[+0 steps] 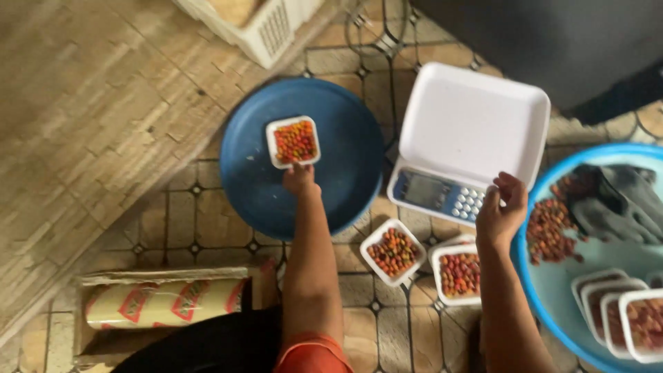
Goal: Two people are weighing small trays of red fruits on a digital scale and organizing them on larger blue trays on the floor.
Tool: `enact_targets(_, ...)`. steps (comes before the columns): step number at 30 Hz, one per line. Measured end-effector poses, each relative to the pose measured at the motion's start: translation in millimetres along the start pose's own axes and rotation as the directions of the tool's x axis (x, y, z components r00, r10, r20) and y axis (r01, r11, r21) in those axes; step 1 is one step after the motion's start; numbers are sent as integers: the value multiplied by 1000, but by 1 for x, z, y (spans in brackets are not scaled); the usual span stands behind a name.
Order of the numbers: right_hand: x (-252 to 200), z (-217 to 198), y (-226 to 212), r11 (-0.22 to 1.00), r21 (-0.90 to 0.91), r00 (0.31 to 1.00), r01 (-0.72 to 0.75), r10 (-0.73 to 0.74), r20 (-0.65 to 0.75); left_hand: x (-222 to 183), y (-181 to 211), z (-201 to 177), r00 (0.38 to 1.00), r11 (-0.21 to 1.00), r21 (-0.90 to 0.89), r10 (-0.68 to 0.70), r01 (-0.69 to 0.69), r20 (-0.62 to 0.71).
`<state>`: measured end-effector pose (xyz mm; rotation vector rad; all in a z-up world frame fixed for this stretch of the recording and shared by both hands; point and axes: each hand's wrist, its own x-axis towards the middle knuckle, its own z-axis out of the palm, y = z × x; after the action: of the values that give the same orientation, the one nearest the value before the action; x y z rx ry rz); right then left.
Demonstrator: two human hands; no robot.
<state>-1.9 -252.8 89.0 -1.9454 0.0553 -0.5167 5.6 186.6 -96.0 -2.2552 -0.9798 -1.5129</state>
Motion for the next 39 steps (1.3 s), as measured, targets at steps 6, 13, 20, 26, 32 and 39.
enact_targets(6, 1, 42, -52, 998, 54, 999, -36, 35, 20, 40, 17, -28, 90, 581, 301, -548, 756, 831)
enact_targets(13, -5, 67, -77, 985, 140, 994, -98, 92, 51, 52, 28, -49, -123, -327, -121, -635, 937, 762)
enact_targets(20, -5, 62, -99, 977, 187, 994, -106, 99, 47, 90, 118, -117, 56, -229, -181, -466, 956, 883)
enact_targets(26, 11, 36, -101, 975, 191, 992, -111, 119, -32, 86, 201, -149, -27, -144, -3, -207, 990, 978)
enact_targets(32, 22, 6, -72, 958, 231, 976, -173, 199, -91, 37, 261, -143, 8, -100, -22, -144, 995, 989)
enact_targets(39, 27, -29, -63, 943, 249, 947, -219, 267, -177, 43, 296, -180, -76, -77, 66, -141, 995, 987)
